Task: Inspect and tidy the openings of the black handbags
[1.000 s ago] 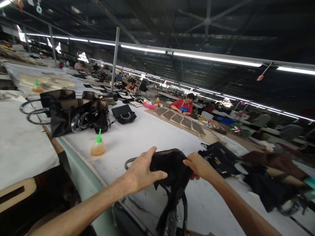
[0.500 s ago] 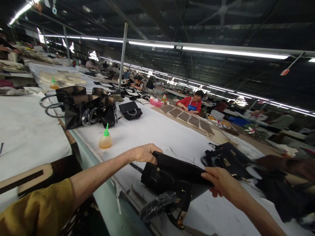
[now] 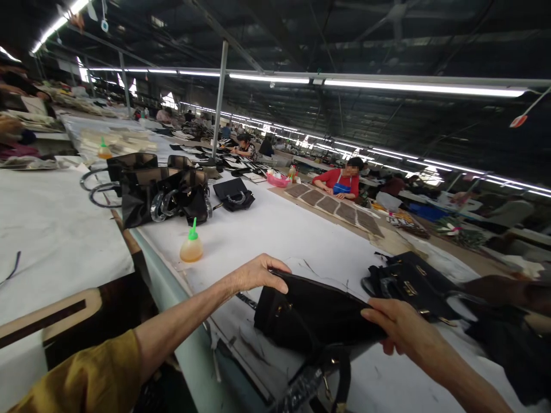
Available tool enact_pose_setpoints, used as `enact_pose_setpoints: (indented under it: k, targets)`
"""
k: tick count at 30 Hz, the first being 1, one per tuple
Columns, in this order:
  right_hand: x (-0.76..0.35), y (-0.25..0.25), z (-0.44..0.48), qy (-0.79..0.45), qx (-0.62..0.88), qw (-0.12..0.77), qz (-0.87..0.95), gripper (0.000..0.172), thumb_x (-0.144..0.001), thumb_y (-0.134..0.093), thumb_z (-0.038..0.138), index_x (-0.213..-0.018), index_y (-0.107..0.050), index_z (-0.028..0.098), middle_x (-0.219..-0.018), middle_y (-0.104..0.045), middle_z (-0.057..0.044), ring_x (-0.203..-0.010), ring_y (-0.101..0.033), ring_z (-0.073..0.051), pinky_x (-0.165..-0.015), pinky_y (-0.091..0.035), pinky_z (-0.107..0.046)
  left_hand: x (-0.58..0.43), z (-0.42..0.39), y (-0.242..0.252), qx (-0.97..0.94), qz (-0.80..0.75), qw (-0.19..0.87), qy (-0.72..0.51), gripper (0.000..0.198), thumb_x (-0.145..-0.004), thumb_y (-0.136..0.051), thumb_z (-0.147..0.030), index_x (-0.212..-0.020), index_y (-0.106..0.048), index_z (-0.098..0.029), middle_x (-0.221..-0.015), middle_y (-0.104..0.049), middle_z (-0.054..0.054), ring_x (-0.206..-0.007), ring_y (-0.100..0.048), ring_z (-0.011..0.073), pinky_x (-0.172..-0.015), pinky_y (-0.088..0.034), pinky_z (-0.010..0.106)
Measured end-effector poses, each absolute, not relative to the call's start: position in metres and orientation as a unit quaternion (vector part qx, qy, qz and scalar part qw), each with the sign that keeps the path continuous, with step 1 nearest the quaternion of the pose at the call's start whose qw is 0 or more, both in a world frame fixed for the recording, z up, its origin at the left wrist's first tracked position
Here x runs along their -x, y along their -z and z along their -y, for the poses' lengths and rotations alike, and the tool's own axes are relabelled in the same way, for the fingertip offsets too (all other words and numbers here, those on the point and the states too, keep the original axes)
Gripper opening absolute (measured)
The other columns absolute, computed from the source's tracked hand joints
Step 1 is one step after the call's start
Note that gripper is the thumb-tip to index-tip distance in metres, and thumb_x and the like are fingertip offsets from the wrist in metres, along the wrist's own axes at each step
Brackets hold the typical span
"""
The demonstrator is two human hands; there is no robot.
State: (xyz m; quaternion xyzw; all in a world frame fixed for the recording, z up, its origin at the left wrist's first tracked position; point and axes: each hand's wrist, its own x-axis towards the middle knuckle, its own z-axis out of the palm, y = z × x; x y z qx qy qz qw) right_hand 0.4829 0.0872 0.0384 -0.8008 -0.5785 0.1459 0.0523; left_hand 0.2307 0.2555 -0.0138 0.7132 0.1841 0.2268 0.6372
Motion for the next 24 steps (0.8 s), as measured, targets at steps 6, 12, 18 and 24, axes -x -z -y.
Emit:
enact_pose_setpoints:
  k: [6,12,18,24]
  targets:
    - [-0.481,-0.041,-0.091,-0.152,0.810,0.051,0.564,0.027,-0.083,-0.036,0.035,-0.060,-0.038,0.021,-0.042,-0.056,0.002,-0.042,-0.052,-0.011,-0.041,-0.033,-0.019,-0.234,-0.263,0.018,-0.730,-0.185,0.611,-0.244,0.040,-0.069,-0.060,-0.046,-0.083,-0.067,-0.010,-0.063,-0.056,0.000,-0.060,-0.046,0.0102,-0.057,-0.037,0.020]
    - [-0.482,-0.044,-0.094,-0.144,0.805,0.051,0.574,0.029,-0.083,-0.036,0.038,-0.060,-0.038,0.020,-0.042,-0.056,0.002,-0.042,-0.051,-0.011,-0.042,-0.031,-0.019,-0.236,-0.269,0.017,-0.735,-0.192,0.611,-0.225,0.043,-0.068,-0.060,-0.048,-0.085,-0.066,-0.009,-0.064,-0.056,0.002,-0.061,-0.048,0.0114,-0.057,-0.038,0.021]
    - [-0.480,-0.046,-0.096,-0.145,0.802,0.045,0.578,0.030,-0.083,-0.035,0.037,-0.060,-0.040,0.020,-0.042,-0.056,0.001,-0.046,-0.054,-0.011,-0.044,-0.031,-0.019,-0.238,-0.273,0.014,-0.769,-0.189,0.569,-0.223,0.042,-0.072,-0.055,-0.046,-0.087,-0.066,-0.008,-0.068,-0.057,0.002,-0.064,-0.049,0.0120,-0.059,-0.038,0.020]
    - [-0.476,-0.049,-0.097,-0.130,0.793,0.044,0.593,0.032,-0.084,-0.034,0.037,-0.058,-0.039,0.019,-0.042,-0.055,0.001,-0.048,-0.053,-0.010,-0.047,-0.030,-0.019,-0.237,-0.273,0.000,-0.859,-0.157,0.445,-0.198,0.033,-0.079,-0.046,-0.037,-0.095,-0.063,-0.013,-0.076,-0.058,0.000,-0.067,-0.048,0.0111,-0.062,-0.038,0.019]
